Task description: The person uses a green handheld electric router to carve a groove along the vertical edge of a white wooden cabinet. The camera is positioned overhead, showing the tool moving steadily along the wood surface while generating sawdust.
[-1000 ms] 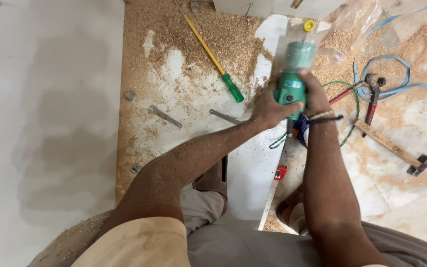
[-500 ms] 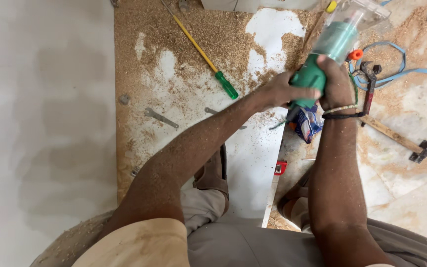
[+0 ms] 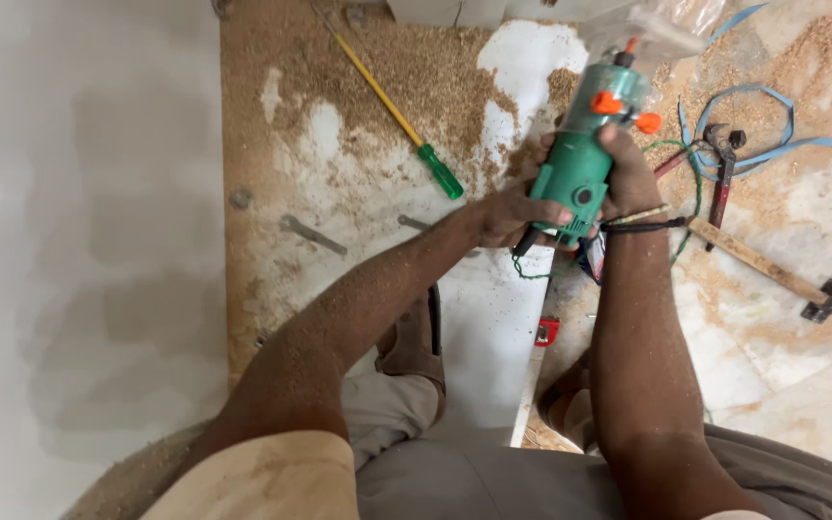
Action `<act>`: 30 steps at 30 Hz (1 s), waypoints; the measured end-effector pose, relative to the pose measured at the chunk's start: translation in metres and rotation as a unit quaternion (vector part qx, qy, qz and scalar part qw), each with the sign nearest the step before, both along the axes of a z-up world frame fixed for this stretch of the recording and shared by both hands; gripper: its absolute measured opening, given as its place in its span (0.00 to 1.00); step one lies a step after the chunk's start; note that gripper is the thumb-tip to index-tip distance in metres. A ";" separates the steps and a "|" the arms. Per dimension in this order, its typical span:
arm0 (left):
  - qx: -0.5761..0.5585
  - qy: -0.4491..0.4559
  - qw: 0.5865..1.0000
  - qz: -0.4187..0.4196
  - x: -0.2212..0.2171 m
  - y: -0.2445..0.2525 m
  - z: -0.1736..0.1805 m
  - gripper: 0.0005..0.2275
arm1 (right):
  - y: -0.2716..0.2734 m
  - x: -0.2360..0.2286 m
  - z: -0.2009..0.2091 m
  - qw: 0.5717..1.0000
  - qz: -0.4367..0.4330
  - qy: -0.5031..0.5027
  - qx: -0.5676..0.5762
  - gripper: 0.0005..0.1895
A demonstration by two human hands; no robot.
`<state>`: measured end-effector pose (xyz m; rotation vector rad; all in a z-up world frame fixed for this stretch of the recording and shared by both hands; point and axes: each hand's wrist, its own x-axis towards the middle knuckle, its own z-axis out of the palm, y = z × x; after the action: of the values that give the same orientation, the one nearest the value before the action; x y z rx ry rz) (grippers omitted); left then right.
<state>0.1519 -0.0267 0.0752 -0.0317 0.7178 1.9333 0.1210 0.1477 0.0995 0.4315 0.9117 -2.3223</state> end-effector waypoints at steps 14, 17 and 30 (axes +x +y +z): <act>-0.187 -0.049 0.965 0.175 0.007 -0.013 -0.048 0.34 | -0.039 -0.035 -0.051 0.972 0.060 0.007 0.229 0.22; -0.211 -0.061 0.960 0.174 0.003 -0.016 -0.058 0.34 | -0.046 -0.042 -0.051 0.972 0.061 -0.002 0.226 0.21; -0.255 -0.013 0.955 0.153 -0.002 -0.023 -0.055 0.34 | -0.049 -0.051 -0.078 0.978 0.068 0.000 0.196 0.20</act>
<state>0.1495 -0.0494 0.0207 -0.5133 1.2368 1.9775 0.0705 0.0984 0.0210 0.5113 1.3606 -2.0173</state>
